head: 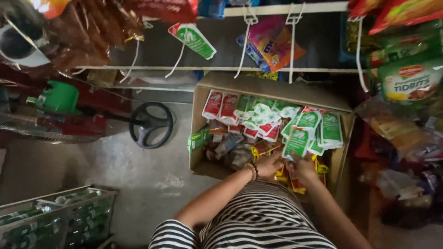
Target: Restocking and organizing small condiment and coffee sachets on shelves from a cardboard box.
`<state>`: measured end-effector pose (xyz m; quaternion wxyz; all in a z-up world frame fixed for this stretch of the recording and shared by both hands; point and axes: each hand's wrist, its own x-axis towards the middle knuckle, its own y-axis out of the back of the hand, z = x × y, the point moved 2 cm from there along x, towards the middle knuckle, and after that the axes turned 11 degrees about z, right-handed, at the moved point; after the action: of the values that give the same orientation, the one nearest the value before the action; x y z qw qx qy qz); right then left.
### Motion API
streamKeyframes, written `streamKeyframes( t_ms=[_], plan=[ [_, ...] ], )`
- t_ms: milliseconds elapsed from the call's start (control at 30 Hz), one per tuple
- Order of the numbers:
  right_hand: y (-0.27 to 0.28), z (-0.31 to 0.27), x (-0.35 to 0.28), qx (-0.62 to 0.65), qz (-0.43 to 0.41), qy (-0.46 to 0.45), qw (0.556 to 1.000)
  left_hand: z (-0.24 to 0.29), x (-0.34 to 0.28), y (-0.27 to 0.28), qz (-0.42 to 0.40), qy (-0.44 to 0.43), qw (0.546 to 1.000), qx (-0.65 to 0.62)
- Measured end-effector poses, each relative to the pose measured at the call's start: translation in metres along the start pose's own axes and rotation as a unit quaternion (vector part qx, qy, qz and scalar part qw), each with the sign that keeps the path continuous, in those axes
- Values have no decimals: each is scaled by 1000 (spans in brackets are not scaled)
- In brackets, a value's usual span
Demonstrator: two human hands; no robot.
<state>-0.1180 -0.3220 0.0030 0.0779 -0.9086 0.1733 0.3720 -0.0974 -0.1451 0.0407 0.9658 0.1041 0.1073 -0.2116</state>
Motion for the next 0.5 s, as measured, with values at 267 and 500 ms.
streamKeyframes(
  t_ms=[267, 500],
  plan=[
    [40, -8, 71, 103, 40, -144, 983, -74, 0, -24, -93, 5, 992, 88],
    [55, 26, 149, 158, -65, -115, 979, -27, -7, -9, -46, 76, 983, 160]
  ],
)
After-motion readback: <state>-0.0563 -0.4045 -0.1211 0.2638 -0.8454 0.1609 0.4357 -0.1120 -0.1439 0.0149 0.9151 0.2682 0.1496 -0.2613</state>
